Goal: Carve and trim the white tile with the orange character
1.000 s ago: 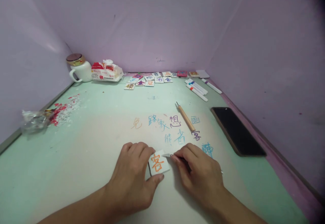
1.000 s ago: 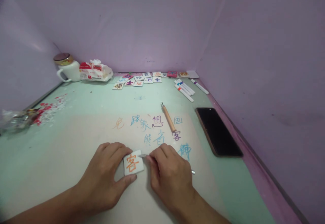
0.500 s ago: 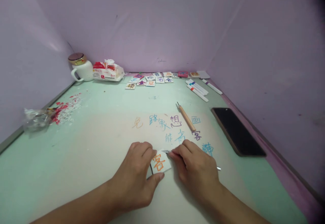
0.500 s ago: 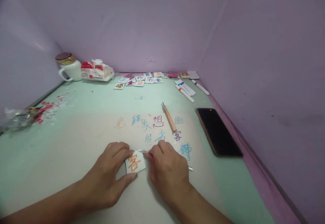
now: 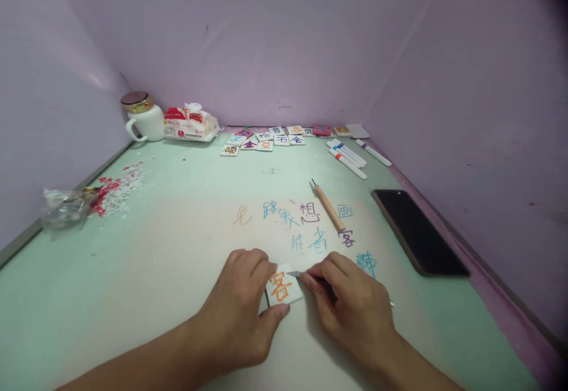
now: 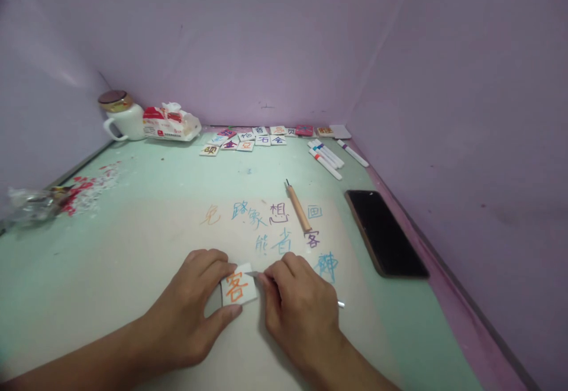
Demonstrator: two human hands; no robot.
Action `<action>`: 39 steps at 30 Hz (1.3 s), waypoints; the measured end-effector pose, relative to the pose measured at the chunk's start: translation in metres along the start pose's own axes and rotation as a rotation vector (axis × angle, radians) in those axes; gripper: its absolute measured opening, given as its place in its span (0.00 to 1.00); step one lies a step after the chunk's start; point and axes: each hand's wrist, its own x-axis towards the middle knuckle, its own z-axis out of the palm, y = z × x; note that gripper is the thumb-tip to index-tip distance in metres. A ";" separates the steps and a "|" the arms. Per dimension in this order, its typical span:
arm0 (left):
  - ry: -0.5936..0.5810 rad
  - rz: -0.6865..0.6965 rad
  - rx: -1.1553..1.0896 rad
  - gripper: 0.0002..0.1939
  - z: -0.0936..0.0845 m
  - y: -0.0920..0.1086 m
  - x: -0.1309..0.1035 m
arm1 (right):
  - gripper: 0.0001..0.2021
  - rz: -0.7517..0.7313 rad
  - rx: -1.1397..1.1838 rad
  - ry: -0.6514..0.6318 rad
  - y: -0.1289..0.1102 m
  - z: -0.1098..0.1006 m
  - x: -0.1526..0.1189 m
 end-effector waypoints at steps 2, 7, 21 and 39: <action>-0.009 0.004 -0.008 0.15 0.000 0.000 0.000 | 0.12 -0.004 -0.029 -0.005 0.000 0.001 0.000; -0.036 0.002 -0.026 0.14 -0.002 0.000 0.002 | 0.15 -0.020 -0.097 0.013 -0.001 0.004 0.002; -0.050 -0.003 -0.017 0.14 -0.002 0.001 0.002 | 0.11 0.058 -0.010 -0.012 0.001 0.004 -0.001; -0.050 -0.023 -0.033 0.15 -0.002 0.000 0.001 | 0.13 0.057 -0.058 0.046 0.003 0.007 0.004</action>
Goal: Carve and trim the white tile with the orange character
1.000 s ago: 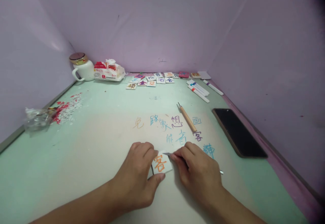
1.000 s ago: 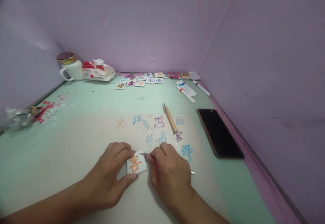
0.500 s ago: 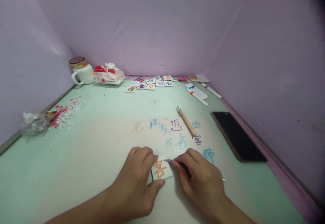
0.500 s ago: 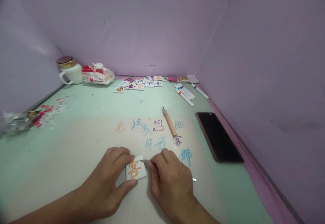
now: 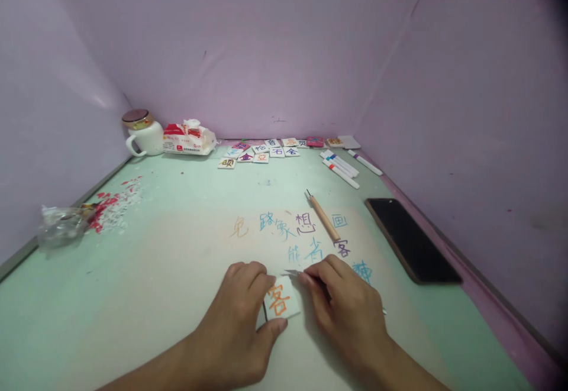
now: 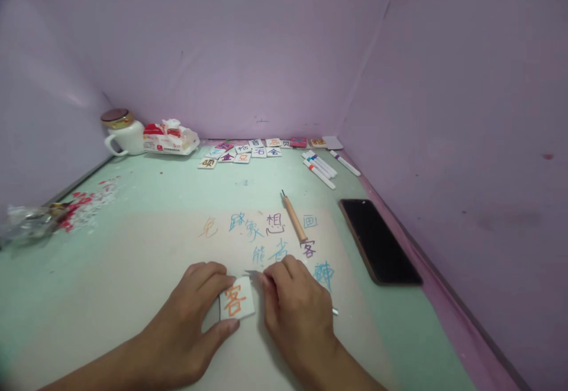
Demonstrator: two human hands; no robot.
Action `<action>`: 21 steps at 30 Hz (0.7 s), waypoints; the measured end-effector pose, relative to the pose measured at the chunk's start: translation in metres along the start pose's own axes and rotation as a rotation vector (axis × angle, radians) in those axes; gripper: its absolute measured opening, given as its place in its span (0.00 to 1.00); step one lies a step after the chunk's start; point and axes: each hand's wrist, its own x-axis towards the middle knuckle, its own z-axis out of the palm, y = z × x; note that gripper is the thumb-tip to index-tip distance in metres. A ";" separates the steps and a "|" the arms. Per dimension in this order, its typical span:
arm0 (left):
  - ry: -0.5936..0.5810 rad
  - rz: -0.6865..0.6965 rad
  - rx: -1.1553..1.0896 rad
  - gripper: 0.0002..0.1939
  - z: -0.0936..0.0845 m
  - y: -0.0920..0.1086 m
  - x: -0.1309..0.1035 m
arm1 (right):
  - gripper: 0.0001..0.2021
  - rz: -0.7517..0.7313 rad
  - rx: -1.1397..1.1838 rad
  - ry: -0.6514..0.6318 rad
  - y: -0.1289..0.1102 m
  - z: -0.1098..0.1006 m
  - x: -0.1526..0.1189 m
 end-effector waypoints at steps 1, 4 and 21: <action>-0.003 -0.001 0.001 0.15 0.000 0.000 0.000 | 0.11 0.003 0.030 -0.008 0.000 -0.001 -0.001; 0.003 0.001 0.003 0.16 0.000 0.000 -0.001 | 0.11 -0.039 0.056 -0.031 -0.001 -0.003 -0.005; -0.001 -0.017 0.008 0.16 0.001 0.000 -0.002 | 0.12 -0.022 0.010 -0.047 0.001 -0.001 -0.002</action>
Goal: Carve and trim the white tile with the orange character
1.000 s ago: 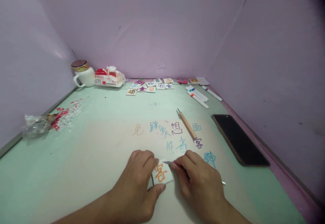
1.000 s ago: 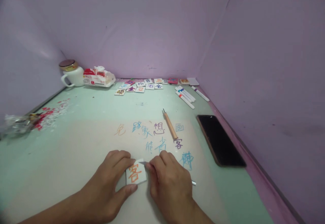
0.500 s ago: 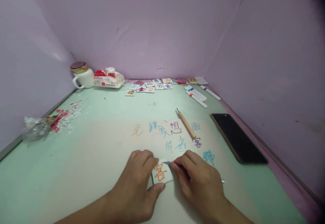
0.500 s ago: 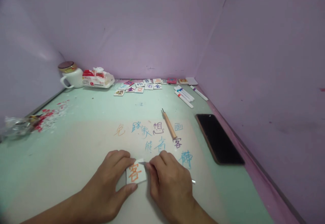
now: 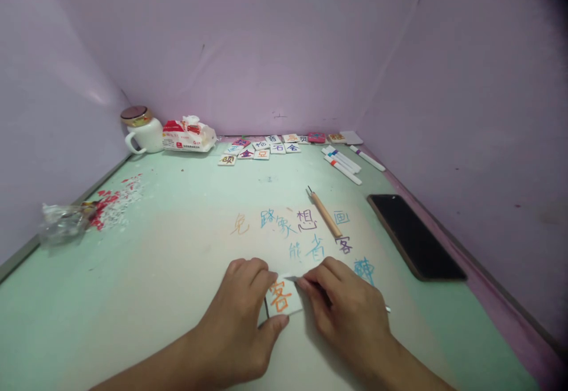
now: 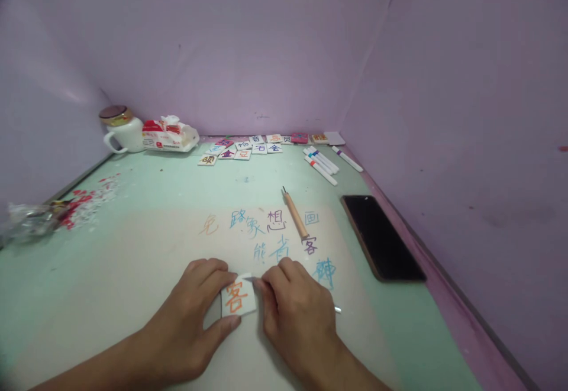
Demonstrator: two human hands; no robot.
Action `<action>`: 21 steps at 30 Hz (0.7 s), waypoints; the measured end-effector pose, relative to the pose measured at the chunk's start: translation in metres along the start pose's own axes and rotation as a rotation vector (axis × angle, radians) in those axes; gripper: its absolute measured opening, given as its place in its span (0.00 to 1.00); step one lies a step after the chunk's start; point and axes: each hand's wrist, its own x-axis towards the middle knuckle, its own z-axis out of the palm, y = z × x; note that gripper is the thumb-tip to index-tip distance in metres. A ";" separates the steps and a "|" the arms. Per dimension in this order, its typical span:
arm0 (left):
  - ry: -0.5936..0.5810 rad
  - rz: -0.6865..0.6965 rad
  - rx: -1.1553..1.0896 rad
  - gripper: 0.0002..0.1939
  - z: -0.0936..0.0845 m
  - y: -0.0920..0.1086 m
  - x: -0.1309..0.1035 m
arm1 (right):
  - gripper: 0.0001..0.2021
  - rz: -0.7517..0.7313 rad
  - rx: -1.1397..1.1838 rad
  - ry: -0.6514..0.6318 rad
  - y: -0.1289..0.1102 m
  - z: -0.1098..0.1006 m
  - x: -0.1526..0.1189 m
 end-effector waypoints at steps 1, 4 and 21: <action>-0.004 -0.004 0.002 0.16 -0.001 0.000 0.000 | 0.13 0.016 -0.031 -0.002 0.000 0.000 0.001; -0.021 -0.011 0.019 0.15 -0.003 0.001 0.002 | 0.13 0.065 -0.063 0.004 0.001 0.001 0.006; 0.210 0.069 -0.116 0.10 -0.060 0.011 -0.035 | 0.10 0.341 0.175 0.015 0.010 -0.008 0.013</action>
